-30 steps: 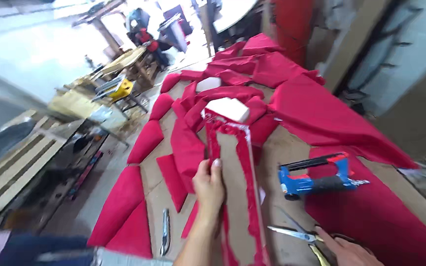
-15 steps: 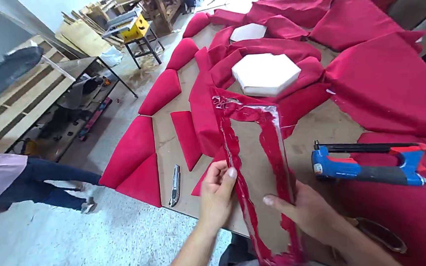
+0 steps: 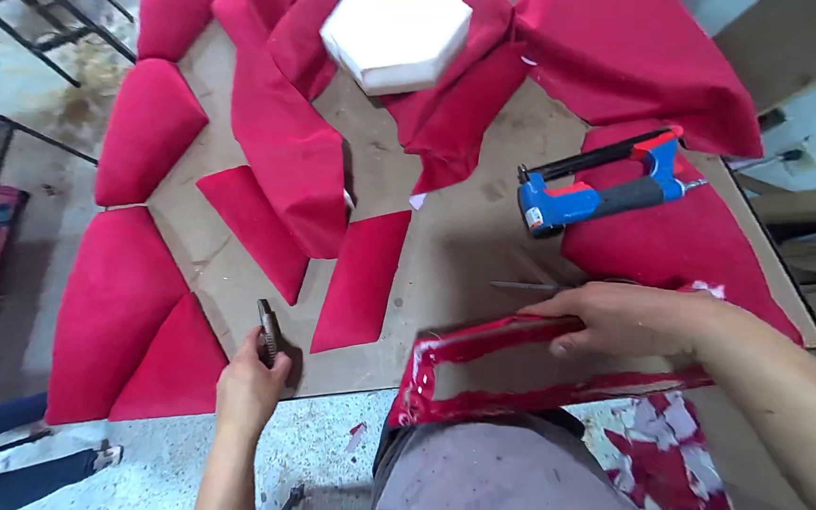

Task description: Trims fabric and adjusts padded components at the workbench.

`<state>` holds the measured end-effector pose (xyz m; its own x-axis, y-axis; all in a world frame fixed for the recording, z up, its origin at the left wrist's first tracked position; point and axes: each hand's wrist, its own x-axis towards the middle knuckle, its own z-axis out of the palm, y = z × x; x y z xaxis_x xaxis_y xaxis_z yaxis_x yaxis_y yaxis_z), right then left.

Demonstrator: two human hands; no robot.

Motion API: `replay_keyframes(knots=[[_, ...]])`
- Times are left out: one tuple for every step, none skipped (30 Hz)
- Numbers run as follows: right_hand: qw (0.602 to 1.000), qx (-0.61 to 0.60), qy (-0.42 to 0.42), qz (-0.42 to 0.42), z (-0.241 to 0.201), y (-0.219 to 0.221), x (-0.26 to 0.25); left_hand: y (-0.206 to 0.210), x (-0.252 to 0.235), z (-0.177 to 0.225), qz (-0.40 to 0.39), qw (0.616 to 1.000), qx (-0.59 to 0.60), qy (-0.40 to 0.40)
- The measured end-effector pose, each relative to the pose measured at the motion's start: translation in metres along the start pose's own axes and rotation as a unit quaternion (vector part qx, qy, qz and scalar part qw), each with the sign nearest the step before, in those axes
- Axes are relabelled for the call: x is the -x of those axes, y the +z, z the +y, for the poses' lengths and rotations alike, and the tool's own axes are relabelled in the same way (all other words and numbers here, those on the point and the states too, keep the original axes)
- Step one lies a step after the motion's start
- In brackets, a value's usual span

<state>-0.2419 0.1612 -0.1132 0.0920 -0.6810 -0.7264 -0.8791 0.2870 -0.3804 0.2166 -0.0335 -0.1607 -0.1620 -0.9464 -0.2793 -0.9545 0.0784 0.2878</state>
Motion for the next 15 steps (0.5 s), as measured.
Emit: replay_keyframes(knots=[[0.998,0.013,0.007,0.063,-0.004,0.01,-0.001,-0.006,0.001,0.0,-0.002,1.0,0.019,-0.009],[0.989,0.028,0.01,0.147,-0.012,0.023,-0.002,-0.011,0.005,-0.001,-0.001,0.999,0.04,-0.004],[0.971,0.039,0.006,0.236,-0.024,0.037,-0.005,-0.015,0.01,-0.002,0.009,0.998,0.06,0.027],[0.946,0.04,-0.002,0.321,-0.04,0.051,-0.012,-0.017,0.017,-0.002,0.023,0.994,0.077,0.078],[0.924,0.033,-0.005,0.381,-0.06,0.066,-0.022,-0.019,0.023,0.001,0.024,0.985,0.092,0.143],[0.909,0.021,-0.003,0.417,-0.078,0.081,-0.034,-0.021,0.027,0.009,0.01,0.97,0.105,0.218],[0.895,0.01,-0.005,0.446,-0.093,0.097,-0.048,-0.022,0.028,0.02,-0.014,0.952,0.103,0.288],[0.884,0.015,-0.002,0.468,-0.102,0.111,-0.062,-0.022,0.026,0.031,-0.039,0.932,0.09,0.348],[0.876,0.028,0.006,0.481,-0.105,0.119,-0.071,-0.02,0.02,0.042,-0.057,0.911,0.074,0.402],[0.873,0.034,0.011,0.487,-0.104,0.122,-0.075,-0.017,0.012,0.053,-0.069,0.887,0.059,0.453],[0.872,0.033,0.014,0.488,-0.102,0.122,-0.076,-0.014,0.002,0.064,-0.079,0.864,0.046,0.495],[0.872,0.026,0.014,0.488,-0.1,0.121,-0.076,-0.013,-0.007,0.074,-0.091,0.843,0.035,0.529],[0.87,0.019,0.014,0.492,-0.099,0.121,-0.076,-0.011,-0.016,0.084,-0.103,0.824,0.025,0.556],[0.865,0.011,0.016,0.501,-0.099,0.12,-0.076,-0.008,-0.024,0.094,-0.114,0.806,0.017,0.58],[0.858,-0.003,0.014,0.513,-0.098,0.118,-0.076,-0.005,-0.031,0.103,-0.121,0.789,0.011,0.602]])
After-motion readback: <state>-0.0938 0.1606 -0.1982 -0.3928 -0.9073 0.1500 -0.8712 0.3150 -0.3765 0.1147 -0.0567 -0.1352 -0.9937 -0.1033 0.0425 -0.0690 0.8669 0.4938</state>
